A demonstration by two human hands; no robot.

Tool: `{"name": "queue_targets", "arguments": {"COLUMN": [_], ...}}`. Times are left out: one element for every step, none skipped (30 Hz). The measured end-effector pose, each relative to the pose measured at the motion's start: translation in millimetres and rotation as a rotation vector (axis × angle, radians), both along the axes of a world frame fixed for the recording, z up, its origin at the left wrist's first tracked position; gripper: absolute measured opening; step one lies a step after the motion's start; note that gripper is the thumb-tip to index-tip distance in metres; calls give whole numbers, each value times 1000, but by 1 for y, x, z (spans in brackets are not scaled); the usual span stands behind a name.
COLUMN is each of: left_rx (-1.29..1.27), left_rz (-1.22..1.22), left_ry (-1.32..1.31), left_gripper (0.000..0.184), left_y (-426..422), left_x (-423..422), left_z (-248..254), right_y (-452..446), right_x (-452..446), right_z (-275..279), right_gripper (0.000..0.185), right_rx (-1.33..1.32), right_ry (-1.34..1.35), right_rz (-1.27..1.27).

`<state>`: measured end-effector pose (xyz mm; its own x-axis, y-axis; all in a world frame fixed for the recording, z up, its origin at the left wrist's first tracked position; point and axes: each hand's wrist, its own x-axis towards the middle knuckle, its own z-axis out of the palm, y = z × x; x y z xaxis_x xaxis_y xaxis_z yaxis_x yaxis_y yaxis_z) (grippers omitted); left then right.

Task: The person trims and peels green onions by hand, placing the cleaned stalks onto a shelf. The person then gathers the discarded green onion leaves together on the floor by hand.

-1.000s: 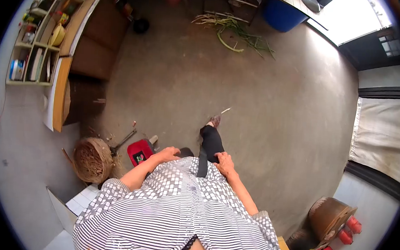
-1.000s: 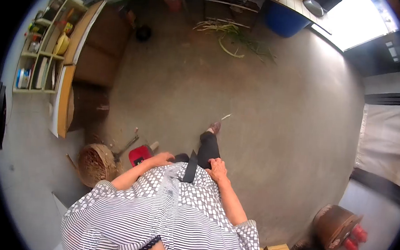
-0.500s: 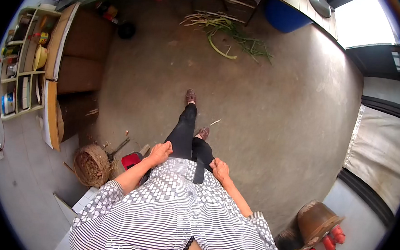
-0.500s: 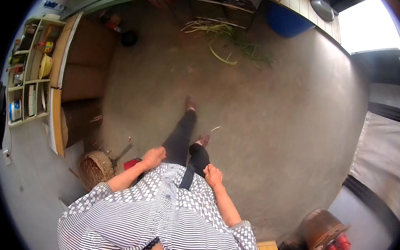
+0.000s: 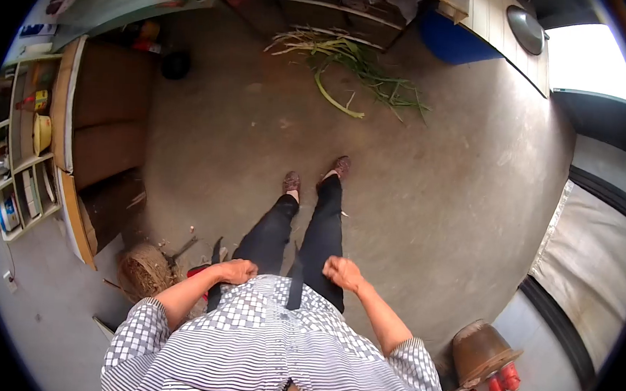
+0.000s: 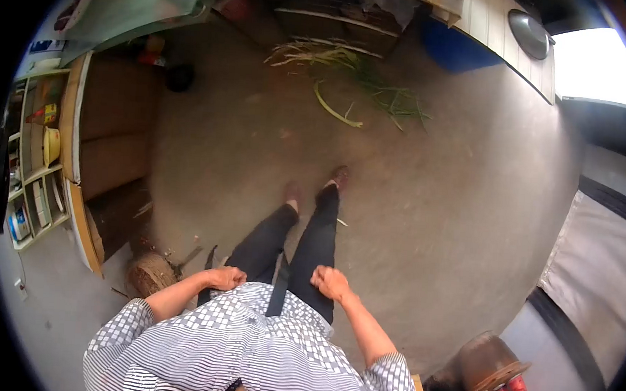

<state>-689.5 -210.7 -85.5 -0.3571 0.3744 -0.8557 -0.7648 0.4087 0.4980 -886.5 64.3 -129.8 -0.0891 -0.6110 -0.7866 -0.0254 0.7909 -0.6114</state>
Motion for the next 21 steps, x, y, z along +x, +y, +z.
{"name": "queue_targets", "arguments": {"left_rx": [19,29,41,96,199,270,342,369,382,306,231,22,-193,-272,-356,-412,-461,-468,-480,-481,-483], "left_rz": [-1,-3,-12,-68,-48,-10,26,27,78,59,41,-35,-103,-61,-17,38,87,131,173,147,132], "left_ry": [-28,-32,-49,-127,-68,-277,-486,-535,-440,-184,66,212,356,401,448,491,535,521,512,526,542], "left_gripper": [17,15,14,10,9,10,11,13,12,13,14,17,19,20,21,20,18,18,17,17,18], "left_y": [1,2,-1,-6,-6,-11,-14,-18,-22,-25,-28,-37,-46,-60,-79,-96,-111,-125,-139,-151,-146], "left_x": [-8,-18,-26,-42,-37,-53,-74,-95,-102,-106,-107,-117,-133,-159,-189,-213,-235,-254,-272,-284,-272], "left_z": [-5,-13,-17,-19,-37,-48,-50,-60,-88,-126,-165,-206,-242,-266,-289,-313,-335,-356,-375,-398,-399], "right_y": [-8,-18,-30,-45,-62,-80,-96,-113,-131,-147,-160,-173,-184,-191,-199,-210,-219,-227,-236,-241,-230], "right_x": [-22,-46,-68,-90,-116,-141,-161,-180,-200,-220,-234,-247,-258,-266,-275,-284,-290,-292,-294,-294,-269], "right_z": [-19,-48,-75,-94,-118,-144,-164,-187,-217,-242,-263,-292,-317,-339,-365,-388,-408,-427,-445,-469,-475], "right_gripper": [20,20,21,20,19,19,18,18,18,18,17,18,19,21,22,24,26,29,31,31,31], "right_rx": [-12,-9,-5,34,71,49,31,33,36,54,75,109,136,117,93,70,70,72,71,67,39], "right_ry": [91,180,255,304,359,421,484,535,589,629,665,682,700,761,827,899,930,959,991,1043,1066], "right_rz": [48,107,160,147,136,130,122,139,157,186,215,226,243,263,282,294,305,312,314,328,357]}}
